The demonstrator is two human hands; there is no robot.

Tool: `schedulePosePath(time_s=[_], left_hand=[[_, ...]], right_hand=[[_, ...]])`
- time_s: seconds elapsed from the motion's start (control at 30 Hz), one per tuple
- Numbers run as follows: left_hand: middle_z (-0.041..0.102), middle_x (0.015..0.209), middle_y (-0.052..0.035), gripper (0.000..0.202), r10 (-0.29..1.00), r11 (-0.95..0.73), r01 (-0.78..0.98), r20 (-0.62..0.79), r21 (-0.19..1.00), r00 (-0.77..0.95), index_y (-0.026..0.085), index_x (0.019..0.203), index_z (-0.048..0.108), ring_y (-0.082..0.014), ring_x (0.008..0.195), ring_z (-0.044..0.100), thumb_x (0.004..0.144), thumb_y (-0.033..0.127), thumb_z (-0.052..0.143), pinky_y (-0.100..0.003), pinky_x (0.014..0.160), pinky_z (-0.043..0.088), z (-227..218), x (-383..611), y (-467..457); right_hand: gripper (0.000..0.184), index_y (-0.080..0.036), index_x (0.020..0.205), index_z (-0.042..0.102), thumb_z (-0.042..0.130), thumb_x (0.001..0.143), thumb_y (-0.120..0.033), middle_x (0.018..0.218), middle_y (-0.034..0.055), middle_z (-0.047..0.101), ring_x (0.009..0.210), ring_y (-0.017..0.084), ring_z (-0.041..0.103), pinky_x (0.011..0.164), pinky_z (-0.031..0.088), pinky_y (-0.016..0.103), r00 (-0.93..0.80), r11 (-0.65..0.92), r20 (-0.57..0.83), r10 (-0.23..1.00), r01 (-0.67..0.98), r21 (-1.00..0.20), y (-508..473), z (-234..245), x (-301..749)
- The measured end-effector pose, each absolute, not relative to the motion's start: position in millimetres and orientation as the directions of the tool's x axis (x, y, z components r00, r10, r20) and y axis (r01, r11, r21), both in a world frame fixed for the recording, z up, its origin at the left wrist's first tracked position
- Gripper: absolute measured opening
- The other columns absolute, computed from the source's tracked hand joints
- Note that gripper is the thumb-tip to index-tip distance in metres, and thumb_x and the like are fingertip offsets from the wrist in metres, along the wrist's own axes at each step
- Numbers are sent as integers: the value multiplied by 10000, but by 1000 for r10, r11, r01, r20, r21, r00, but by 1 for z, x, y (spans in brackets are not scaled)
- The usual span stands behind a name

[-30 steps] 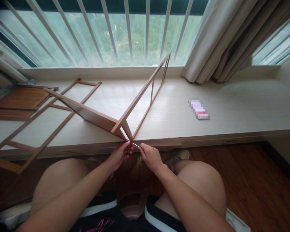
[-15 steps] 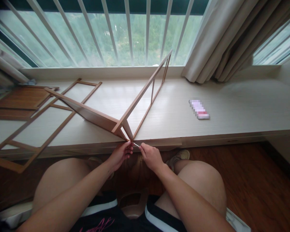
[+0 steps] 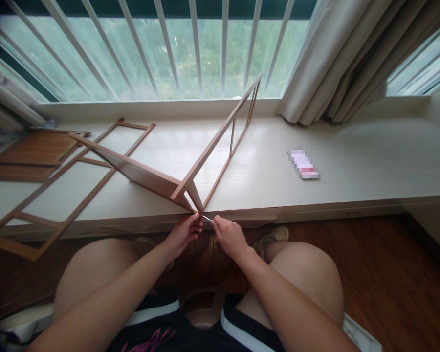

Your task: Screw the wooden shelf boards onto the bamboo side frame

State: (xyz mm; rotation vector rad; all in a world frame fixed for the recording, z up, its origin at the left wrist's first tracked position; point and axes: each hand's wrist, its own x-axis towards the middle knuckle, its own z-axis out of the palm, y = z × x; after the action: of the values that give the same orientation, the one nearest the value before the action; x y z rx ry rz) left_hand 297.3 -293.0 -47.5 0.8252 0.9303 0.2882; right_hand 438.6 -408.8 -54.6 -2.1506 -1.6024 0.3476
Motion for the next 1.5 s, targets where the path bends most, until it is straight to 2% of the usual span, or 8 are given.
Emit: schedulePosePath(time_s=[0.63, 1.13, 1.5], left_hand=[[639, 773, -22, 374, 551, 668, 116, -594, 735, 586, 155, 890, 710, -78, 610, 572, 756, 504, 712, -185, 496, 350, -50, 298, -292], [627, 759, -11, 366, 546, 671, 120, -597, 732, 588, 155, 909, 695, -73, 602, 568, 773, 495, 699, -178, 497, 360, -51, 298, -292], [638, 763, -16, 363, 543, 674, 119, -598, 729, 590, 157, 887, 693, -77, 608, 570, 768, 499, 708, -183, 508, 359, -53, 299, -292]], right_hand=[[325, -216, 820, 531, 364, 1040, -387, 796, 40, 666, 690, 181, 585, 604, 231, 294, 299, -249, 21, 954, 828, -502, -409, -50, 441], [330, -210, 854, 577, 370, 1041, -386, 824, 49, 671, 705, 177, 581, 605, 227, 294, 280, -226, 44, 959, 851, -474, -410, -53, 442], [327, -207, 888, 601, 385, 1036, -403, 841, 61, 693, 696, 188, 589, 596, 215, 300, 317, -278, 17, 948, 854, -440, -409, -53, 442]])
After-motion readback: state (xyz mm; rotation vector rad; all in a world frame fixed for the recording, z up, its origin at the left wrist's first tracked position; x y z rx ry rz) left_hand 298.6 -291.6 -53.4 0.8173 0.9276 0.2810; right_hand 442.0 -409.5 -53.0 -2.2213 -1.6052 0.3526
